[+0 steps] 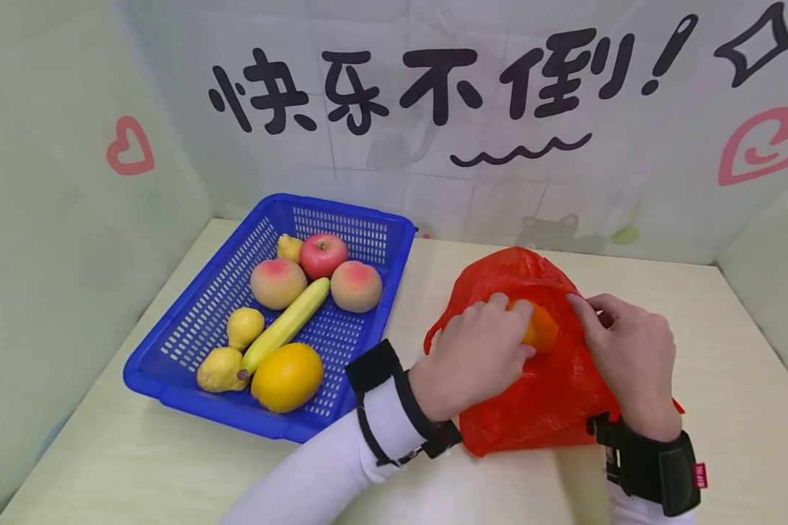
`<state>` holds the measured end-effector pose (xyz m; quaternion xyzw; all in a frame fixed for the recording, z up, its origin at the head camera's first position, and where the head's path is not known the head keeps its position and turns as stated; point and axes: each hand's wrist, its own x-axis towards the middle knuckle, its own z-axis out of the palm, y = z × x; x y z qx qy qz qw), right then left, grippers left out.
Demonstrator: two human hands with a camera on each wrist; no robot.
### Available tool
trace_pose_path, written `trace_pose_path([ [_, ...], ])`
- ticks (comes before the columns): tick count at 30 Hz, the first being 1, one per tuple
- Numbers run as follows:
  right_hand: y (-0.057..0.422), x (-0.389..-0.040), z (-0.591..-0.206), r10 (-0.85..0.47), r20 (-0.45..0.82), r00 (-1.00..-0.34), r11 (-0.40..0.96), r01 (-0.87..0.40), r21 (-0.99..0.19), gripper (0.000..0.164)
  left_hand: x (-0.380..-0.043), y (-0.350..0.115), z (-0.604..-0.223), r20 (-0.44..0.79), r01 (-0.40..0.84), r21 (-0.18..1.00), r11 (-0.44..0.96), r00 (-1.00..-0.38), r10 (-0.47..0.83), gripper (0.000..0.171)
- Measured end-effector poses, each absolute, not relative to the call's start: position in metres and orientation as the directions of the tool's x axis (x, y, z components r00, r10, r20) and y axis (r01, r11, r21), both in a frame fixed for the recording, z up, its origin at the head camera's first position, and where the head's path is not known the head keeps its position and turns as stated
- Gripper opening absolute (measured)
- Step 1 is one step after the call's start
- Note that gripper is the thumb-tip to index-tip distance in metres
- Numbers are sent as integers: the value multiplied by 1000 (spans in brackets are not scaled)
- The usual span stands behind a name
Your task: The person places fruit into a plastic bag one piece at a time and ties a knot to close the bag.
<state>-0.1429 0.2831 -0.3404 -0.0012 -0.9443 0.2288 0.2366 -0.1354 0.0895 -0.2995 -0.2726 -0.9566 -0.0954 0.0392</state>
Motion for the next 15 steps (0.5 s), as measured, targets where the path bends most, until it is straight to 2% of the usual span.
trace_pose_path([
  [7, 284, -142, -339, 112, 428, -897, 896, -94, -433, 28, -139, 64, -271, 123, 512, 238, 825, -859, 498, 30],
  [15, 284, -141, -339, 117, 401, -908, 896, -78, -437, 31, -166, 18, -248, 94, 422, 372, 827, -903, 419, 30],
])
